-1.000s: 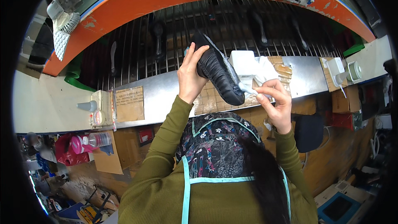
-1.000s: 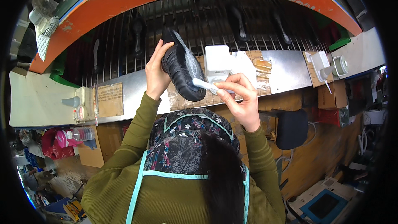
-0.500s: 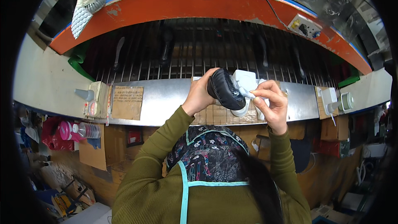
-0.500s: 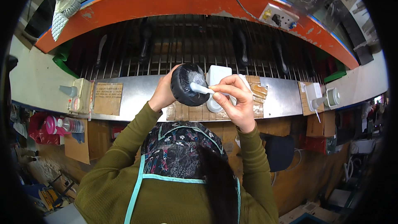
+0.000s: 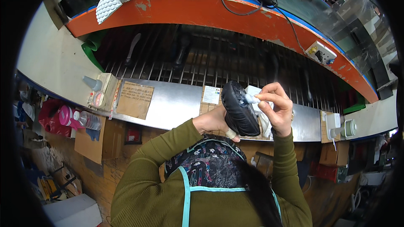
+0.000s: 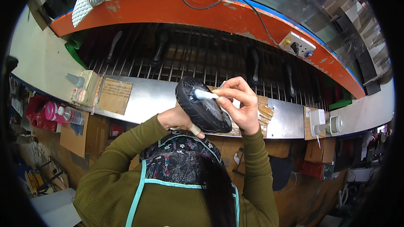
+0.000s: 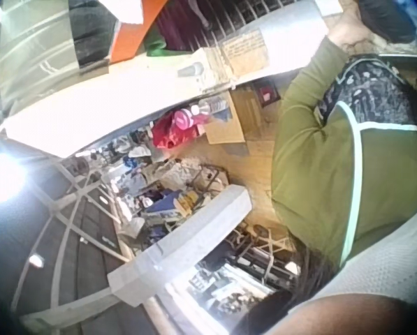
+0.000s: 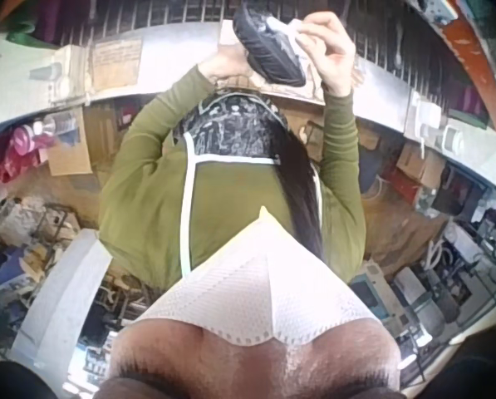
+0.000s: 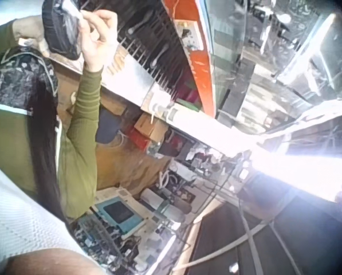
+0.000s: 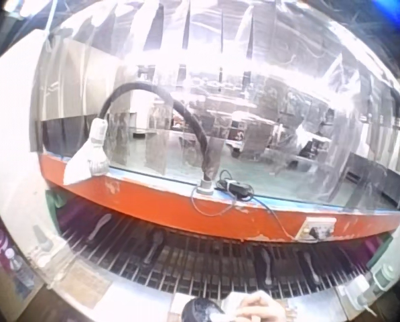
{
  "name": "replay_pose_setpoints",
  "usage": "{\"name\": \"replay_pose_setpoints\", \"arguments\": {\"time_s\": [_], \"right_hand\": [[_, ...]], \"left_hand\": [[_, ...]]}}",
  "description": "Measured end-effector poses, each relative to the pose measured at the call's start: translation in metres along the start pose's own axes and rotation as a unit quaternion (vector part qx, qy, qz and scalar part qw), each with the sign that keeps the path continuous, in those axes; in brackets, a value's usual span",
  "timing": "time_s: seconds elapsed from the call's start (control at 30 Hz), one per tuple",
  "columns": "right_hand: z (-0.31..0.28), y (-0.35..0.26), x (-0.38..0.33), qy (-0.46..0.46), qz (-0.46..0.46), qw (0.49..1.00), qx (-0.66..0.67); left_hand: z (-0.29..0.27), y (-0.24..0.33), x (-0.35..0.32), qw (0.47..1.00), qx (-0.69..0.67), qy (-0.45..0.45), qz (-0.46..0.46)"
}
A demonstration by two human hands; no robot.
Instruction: The person holds a black shoe and uses a small brush to apply a white substance along the sole and side edges. The person repeatedly rotates the shoe to access different areas and continues brushing the same regions multiple times.
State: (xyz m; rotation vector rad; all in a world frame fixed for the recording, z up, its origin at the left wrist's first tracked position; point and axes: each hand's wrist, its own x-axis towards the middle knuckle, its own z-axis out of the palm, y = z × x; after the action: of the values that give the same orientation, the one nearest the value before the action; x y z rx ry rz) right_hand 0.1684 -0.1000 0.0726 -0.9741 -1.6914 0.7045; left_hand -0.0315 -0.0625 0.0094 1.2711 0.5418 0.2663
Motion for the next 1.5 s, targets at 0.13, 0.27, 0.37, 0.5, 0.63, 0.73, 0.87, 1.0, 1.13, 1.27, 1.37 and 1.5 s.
{"name": "replay_pose_setpoints", "arguments": {"time_s": [0.13,0.27,0.37,0.5,0.63,0.73,0.87,1.0,1.13,1.27,1.37,1.5], "right_hand": [[0.000,0.001,0.003,-0.016,-0.010,1.000,0.012],[-0.002,0.013,0.005,-0.035,-0.068,0.997,0.021],[-0.013,0.023,0.012,-0.090,-0.077,0.992,0.050],[-0.002,0.036,0.004,0.000,-0.032,0.999,0.026],[-0.007,0.046,-0.041,0.009,0.023,0.999,-0.023],[-0.022,0.076,-0.101,0.093,0.124,0.988,0.009],[-0.021,0.120,-0.168,0.143,0.328,0.911,-0.205],[0.004,0.153,-0.197,0.153,0.282,0.843,-0.433],[0.010,0.173,-0.196,0.149,0.224,0.814,-0.515],[0.010,0.181,-0.186,0.124,0.193,0.818,-0.527],[0.009,0.182,-0.183,0.091,0.186,0.814,-0.542],[0.003,0.180,-0.186,0.088,0.261,0.826,-0.492]], "left_hand": [[0.007,0.005,-0.009,0.997,-0.073,-0.034,-0.022],[0.011,0.001,-0.012,0.986,-0.137,-0.081,-0.054],[0.013,0.002,-0.012,0.983,-0.132,-0.101,-0.082],[0.010,-0.004,-0.007,0.981,-0.116,-0.132,-0.084],[0.002,-0.044,-0.008,0.990,-0.109,-0.078,-0.034],[-0.005,-0.042,-0.016,0.983,-0.178,-0.008,-0.048],[-0.027,-0.070,-0.021,0.936,-0.297,0.076,0.172],[-0.040,-0.038,-0.017,0.863,-0.312,0.045,0.394],[-0.050,-0.038,-0.034,0.856,-0.388,-0.028,0.341],[-0.045,-0.045,-0.045,0.846,-0.431,-0.044,0.312],[-0.049,-0.057,-0.054,0.901,-0.347,0.083,0.249],[-0.076,-0.101,-0.056,0.932,-0.167,0.259,0.191]]}}
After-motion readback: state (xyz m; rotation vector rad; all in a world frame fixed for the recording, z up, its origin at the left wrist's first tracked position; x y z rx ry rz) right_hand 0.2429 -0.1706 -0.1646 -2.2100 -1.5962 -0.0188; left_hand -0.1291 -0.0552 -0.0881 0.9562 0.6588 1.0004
